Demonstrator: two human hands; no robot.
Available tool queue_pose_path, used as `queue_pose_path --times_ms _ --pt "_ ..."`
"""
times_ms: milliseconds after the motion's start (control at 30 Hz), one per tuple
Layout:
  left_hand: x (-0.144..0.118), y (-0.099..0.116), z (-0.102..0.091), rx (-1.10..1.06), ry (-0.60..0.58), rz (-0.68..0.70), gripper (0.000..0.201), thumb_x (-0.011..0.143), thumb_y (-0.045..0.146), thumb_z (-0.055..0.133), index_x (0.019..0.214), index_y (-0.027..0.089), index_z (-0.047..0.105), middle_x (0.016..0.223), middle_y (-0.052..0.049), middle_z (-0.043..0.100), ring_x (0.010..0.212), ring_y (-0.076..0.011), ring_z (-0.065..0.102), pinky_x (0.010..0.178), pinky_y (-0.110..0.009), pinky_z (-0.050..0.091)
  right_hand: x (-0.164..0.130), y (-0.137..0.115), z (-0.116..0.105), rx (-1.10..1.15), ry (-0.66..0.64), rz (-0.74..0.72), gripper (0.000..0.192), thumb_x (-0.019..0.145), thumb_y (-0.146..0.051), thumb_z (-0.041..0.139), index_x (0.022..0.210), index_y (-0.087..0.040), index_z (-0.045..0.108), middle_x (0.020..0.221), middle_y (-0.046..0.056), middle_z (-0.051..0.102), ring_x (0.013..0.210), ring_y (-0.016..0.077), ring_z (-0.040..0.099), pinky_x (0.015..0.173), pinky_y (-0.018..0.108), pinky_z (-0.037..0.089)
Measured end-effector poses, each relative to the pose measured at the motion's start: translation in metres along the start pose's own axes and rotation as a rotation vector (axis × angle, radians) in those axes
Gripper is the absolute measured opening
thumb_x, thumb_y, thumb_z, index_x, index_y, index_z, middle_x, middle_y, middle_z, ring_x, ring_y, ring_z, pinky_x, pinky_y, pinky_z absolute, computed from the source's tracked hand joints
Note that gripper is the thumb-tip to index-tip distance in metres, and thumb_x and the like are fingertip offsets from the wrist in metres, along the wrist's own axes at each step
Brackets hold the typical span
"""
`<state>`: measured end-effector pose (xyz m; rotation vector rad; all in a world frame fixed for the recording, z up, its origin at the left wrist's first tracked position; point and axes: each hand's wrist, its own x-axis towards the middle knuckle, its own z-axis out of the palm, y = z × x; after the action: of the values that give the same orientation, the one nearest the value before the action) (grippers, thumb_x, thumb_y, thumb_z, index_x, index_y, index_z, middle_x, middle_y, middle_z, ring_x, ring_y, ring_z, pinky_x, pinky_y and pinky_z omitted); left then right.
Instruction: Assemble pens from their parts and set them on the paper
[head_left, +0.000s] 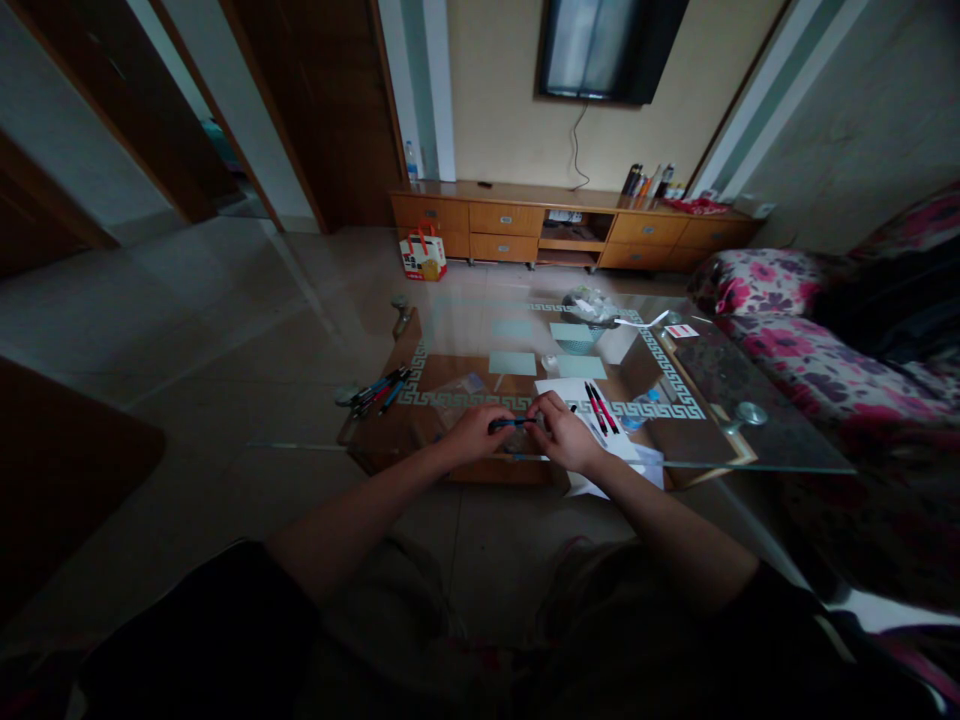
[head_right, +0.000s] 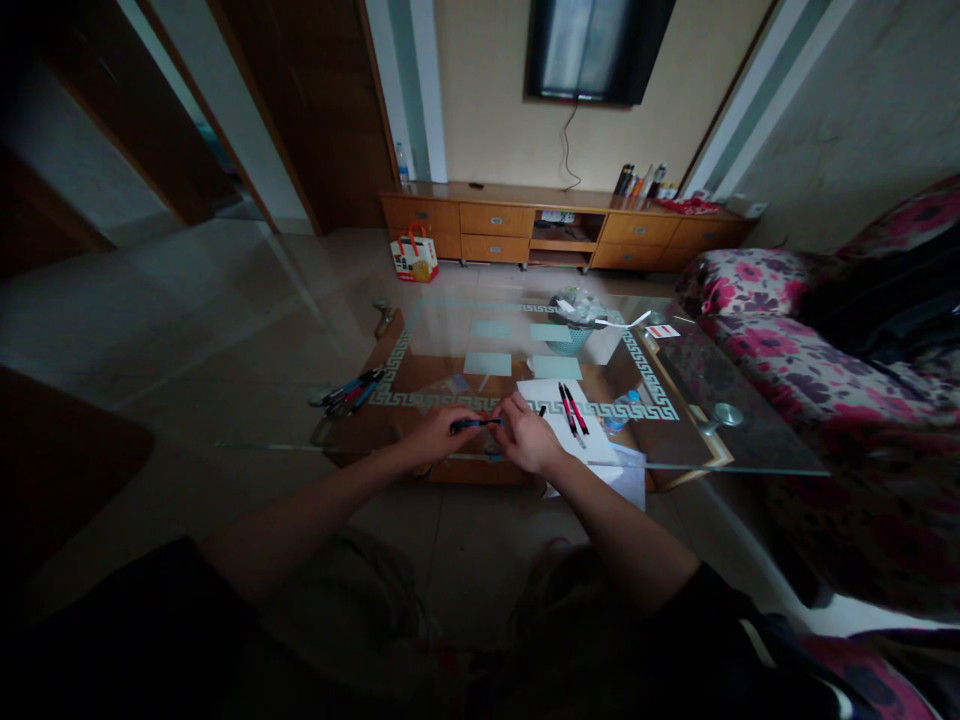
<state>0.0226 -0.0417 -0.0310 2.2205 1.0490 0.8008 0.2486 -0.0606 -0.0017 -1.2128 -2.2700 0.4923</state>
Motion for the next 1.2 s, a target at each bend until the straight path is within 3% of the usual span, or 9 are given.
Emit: queue_pose_path --times_ms 267,467,700,900,1200 --pt "-0.0005 0.0007 -0.0011 0.005 -0.029 0.006 0.023 0.091 0.029 0.058 0.106 0.019 0.072 0.096 -0.006 0.071 0.088 -0.0179 0.063 0.081 -0.028 0.047 0.0002 0.0027 0.0021 -0.02 -0.005 -0.028 0.015 0.1 -0.034 0.047 0.099 -0.022 0.057 0.109 0.007 0.052 0.087 0.0182 0.06 0.083 0.032 0.05" --pt "0.0002 0.0 -0.0009 -0.003 -0.011 0.007 0.02 0.09 0.028 0.06 0.103 0.019 0.072 0.097 -0.006 0.071 0.091 -0.0183 0.063 0.081 -0.028 0.047 -0.0002 0.0048 0.0026 -0.025 -0.025 -0.016 0.018 0.096 -0.034 0.055 0.109 -0.022 0.057 0.111 0.008 0.052 0.082 0.0173 0.058 0.078 0.031 0.051" --pt "0.0001 -0.0009 -0.0013 0.0 -0.026 0.03 0.02 0.091 0.029 0.059 0.102 0.019 0.072 0.096 -0.006 0.071 0.09 -0.0183 0.063 0.082 -0.029 0.047 0.0 0.0071 0.0048 -0.027 -0.031 -0.057 0.019 0.101 -0.034 0.047 0.098 -0.022 0.06 0.109 0.008 0.053 0.09 0.0187 0.059 0.086 0.033 0.051" --pt "0.0002 0.0009 -0.0019 0.001 -0.013 0.016 0.02 0.091 0.029 0.059 0.101 0.018 0.072 0.095 -0.006 0.071 0.088 -0.0185 0.063 0.08 -0.029 0.047 0.0 0.0079 0.0054 -0.027 -0.02 -0.045 0.02 0.099 -0.036 0.051 0.11 -0.022 0.06 0.11 0.008 0.053 0.087 0.019 0.06 0.082 0.033 0.052" --pt "0.0008 0.002 -0.0043 0.026 -0.053 0.021 0.019 0.09 0.029 0.059 0.096 0.019 0.074 0.093 -0.005 0.073 0.087 -0.0189 0.064 0.08 -0.029 0.046 0.0005 0.0055 0.0014 -0.027 -0.045 -0.083 0.019 0.1 -0.033 0.048 0.104 -0.023 0.064 0.111 0.008 0.054 0.091 0.0192 0.061 0.085 0.033 0.051"
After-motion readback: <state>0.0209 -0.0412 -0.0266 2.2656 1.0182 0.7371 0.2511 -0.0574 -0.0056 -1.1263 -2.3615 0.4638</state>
